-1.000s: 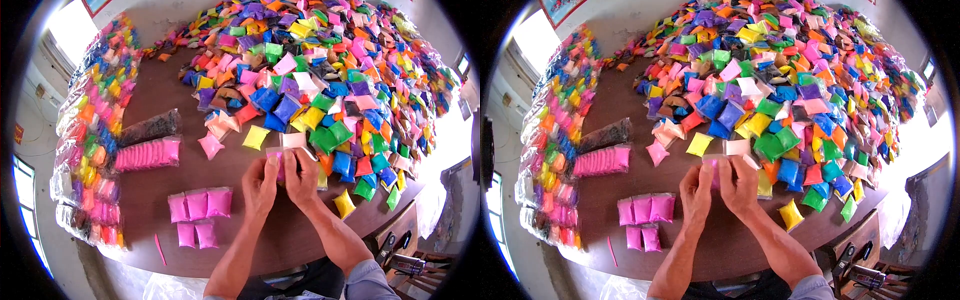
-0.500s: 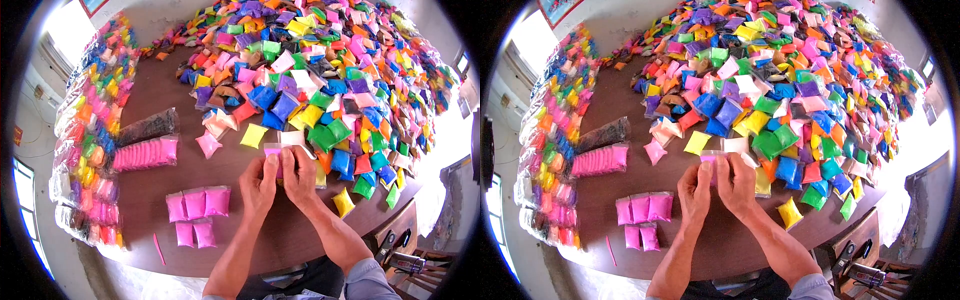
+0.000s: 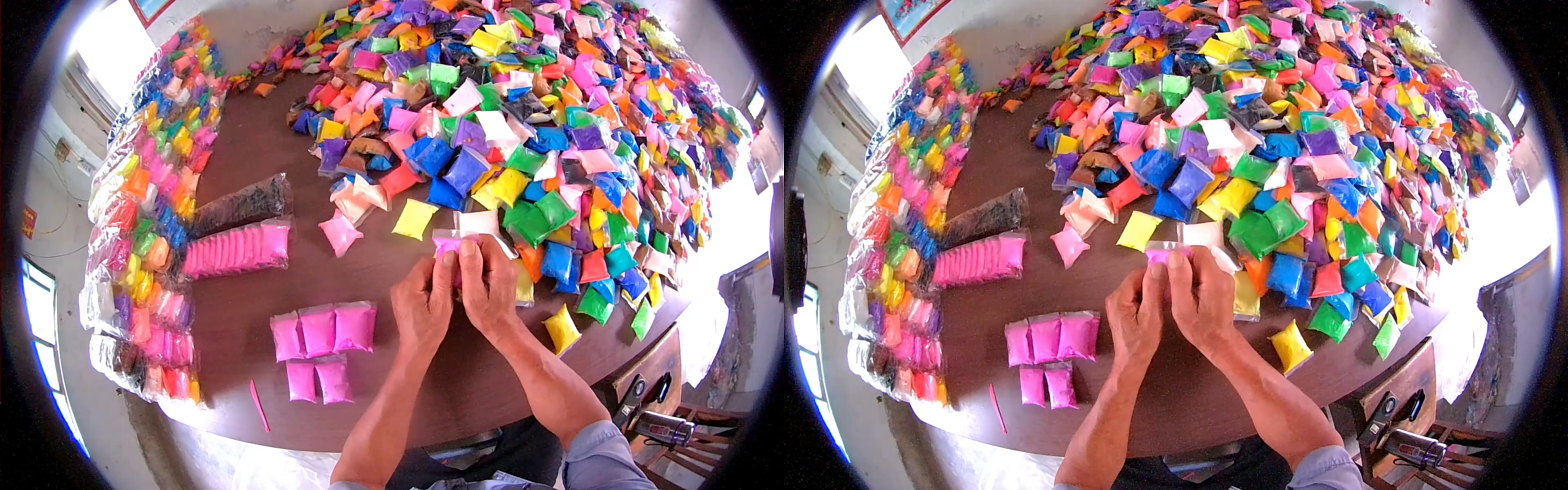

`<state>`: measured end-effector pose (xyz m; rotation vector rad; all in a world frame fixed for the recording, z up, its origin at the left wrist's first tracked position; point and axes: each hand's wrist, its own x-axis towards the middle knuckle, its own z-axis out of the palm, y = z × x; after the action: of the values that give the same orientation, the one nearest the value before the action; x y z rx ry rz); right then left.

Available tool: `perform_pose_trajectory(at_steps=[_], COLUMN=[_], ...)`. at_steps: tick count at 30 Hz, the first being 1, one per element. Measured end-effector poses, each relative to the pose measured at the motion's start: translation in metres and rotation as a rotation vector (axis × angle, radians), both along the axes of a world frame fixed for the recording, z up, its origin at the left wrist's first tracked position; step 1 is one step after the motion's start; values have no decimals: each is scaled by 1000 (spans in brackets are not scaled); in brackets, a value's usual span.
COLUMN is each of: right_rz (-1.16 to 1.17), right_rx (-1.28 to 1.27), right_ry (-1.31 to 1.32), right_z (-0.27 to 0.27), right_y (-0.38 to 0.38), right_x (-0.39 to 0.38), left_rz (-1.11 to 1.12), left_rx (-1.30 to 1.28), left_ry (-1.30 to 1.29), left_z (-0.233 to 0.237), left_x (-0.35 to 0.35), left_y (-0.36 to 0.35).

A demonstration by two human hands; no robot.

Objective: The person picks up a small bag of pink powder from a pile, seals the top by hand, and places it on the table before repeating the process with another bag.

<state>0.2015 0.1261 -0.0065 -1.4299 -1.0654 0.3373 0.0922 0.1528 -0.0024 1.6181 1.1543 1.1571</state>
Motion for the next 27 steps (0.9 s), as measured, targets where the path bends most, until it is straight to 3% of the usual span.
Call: perform_pose_trajectory(at_steps=[2,9,15,21,27], right_rz=[-3,-49,-24,-82,-72], right_rx=[6,20,-4,10,46], right_ry=[-18,14,14,-47,53], right_z=[-3,-4,-7,-5,0], right_y=[0,1,2,2,0], right_x=[2,4,1,3,1], left_rz=[-35,-96,-23,-110,-57], left_rx=[-112,-92,39,-162,-41], left_ry=[-30,-127,37,-106,-75], left_z=[2,-4,-6,-4,1], left_x=[0,4,-1,2,4], left_y=[1,-2,1,-1,-3])
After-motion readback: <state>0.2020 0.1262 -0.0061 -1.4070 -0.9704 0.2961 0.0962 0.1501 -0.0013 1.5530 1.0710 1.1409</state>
